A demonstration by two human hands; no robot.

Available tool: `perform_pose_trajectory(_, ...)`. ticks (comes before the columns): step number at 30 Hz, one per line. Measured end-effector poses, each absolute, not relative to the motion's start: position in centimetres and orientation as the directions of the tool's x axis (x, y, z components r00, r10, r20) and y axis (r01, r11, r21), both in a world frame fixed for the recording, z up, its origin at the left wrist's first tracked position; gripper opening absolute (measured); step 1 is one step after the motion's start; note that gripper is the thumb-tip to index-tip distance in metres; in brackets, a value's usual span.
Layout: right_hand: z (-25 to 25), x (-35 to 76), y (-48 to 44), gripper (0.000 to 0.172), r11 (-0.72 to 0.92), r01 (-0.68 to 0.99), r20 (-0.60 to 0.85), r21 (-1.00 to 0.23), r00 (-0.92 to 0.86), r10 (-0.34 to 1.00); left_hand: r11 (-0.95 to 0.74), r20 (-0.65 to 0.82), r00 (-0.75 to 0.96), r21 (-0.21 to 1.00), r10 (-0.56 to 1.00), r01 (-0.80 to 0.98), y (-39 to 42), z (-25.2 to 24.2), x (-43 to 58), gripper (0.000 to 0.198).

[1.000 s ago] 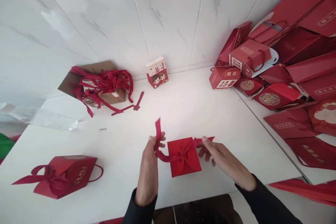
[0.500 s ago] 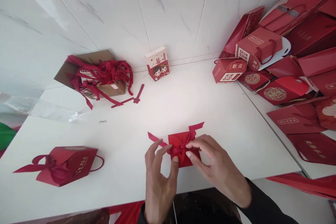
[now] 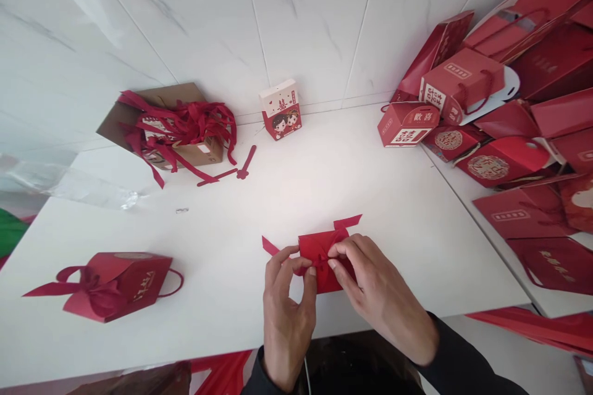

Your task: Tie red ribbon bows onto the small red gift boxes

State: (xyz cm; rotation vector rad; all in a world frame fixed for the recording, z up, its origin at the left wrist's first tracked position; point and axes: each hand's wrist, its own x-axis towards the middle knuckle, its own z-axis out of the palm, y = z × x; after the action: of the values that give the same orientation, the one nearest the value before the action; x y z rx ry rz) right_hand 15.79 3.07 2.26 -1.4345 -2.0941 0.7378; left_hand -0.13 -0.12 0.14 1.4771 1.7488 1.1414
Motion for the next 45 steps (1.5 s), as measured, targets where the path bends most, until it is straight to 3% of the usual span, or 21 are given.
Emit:
perform_pose_trajectory(9, 2.6, 15.9, 3.1, 0.015, 0.258, 0.647, 0.043, -0.718, -0.329, 0.943, 0.017, 0.097, -0.193, 0.857, 0.976, 0.515, -0.3, -0.2, 0.0, 0.01)
perform_pose_trajectory(19, 3.9, 16.7, 3.1, 0.025, 0.016, 0.557, -0.163, -0.83, -0.27, 0.949, 0.0, 0.107, -0.177, 0.857, 0.978, 0.515, -0.1, 0.0, -0.1, 0.01)
perform_pose_trajectory(23, 3.5, 17.2, 3.3, 0.028, -0.08, 0.557, -0.194, -0.827, -0.148, 0.97, 0.042, 0.066, -0.203, 0.872, 0.977, 0.488, -0.1, 0.0, -0.4, 0.01)
perform_pose_trajectory(35, 2.0, 20.2, 4.2, 0.025, -0.12, 0.614, -0.178, -0.781, -0.035, 0.983, -0.005, 0.123, -0.172, 0.827, 0.977, 0.562, -0.2, 0.5, -2.3, 0.008)
perform_pose_trajectory(41, 1.5, 19.7, 4.7, 0.03, -0.024, 0.608, -0.172, -0.794, -0.187, 0.967, -0.028, 0.125, -0.13, 0.819, 0.984, 0.574, -0.3, 0.3, -2.3, 0.008)
perform_pose_trajectory(45, 1.3, 19.5, 4.6, 0.031, -0.046, 0.604, -0.178, -0.796, -0.16, 0.971, -0.166, 0.227, -0.013, 0.75, 0.974, 0.64, -0.1, 0.0, -2.1, 0.011)
